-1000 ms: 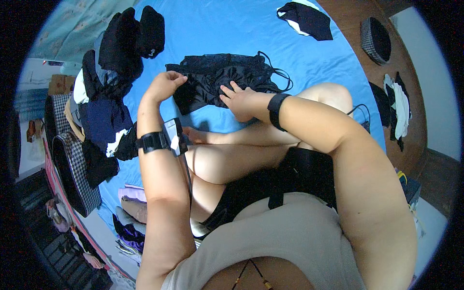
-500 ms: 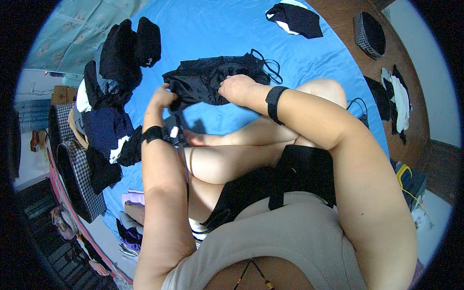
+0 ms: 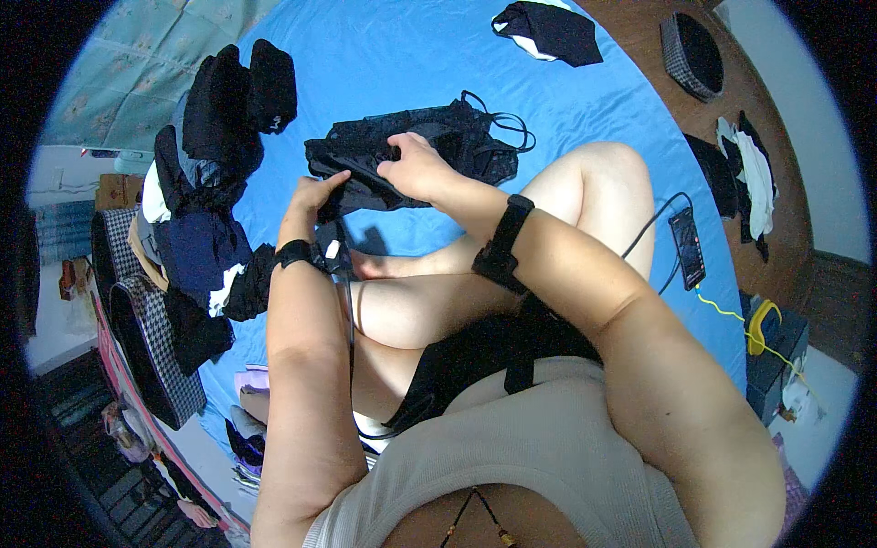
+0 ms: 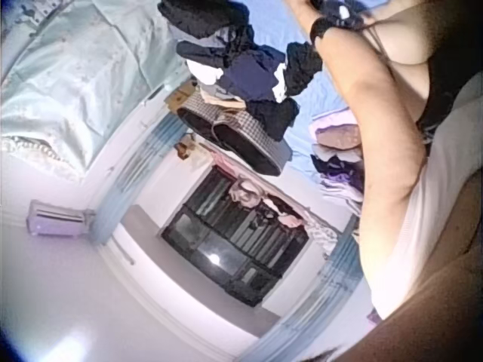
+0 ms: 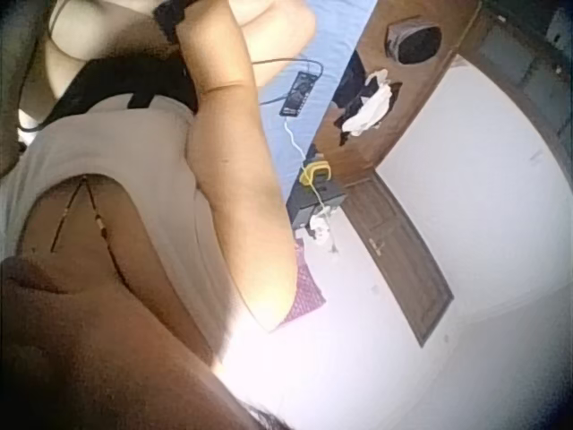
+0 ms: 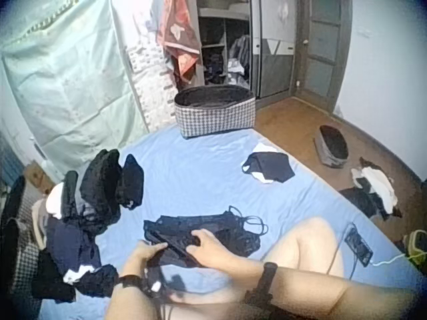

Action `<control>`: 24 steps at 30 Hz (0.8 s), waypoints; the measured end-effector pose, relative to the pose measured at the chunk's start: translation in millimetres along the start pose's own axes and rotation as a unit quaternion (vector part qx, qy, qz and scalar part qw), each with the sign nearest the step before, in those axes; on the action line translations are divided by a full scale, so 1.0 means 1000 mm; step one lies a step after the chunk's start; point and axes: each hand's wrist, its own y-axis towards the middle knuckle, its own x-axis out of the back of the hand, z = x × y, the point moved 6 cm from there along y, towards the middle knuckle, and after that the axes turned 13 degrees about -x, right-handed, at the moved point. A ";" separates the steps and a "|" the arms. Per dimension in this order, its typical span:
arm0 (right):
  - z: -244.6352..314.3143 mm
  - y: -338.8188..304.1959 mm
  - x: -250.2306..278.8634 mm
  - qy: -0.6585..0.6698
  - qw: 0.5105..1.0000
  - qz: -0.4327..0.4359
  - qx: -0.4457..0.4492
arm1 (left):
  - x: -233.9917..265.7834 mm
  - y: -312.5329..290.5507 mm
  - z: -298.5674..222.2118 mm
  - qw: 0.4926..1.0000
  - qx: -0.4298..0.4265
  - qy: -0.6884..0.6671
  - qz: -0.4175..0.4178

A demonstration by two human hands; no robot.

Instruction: The recorder is sitting on a bed and folding various items of clothing from a pile.

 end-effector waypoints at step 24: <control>-0.056 0.004 0.017 0.636 0.725 0.129 -0.229 | -0.054 -0.050 -0.128 0.977 -0.166 -0.110 0.071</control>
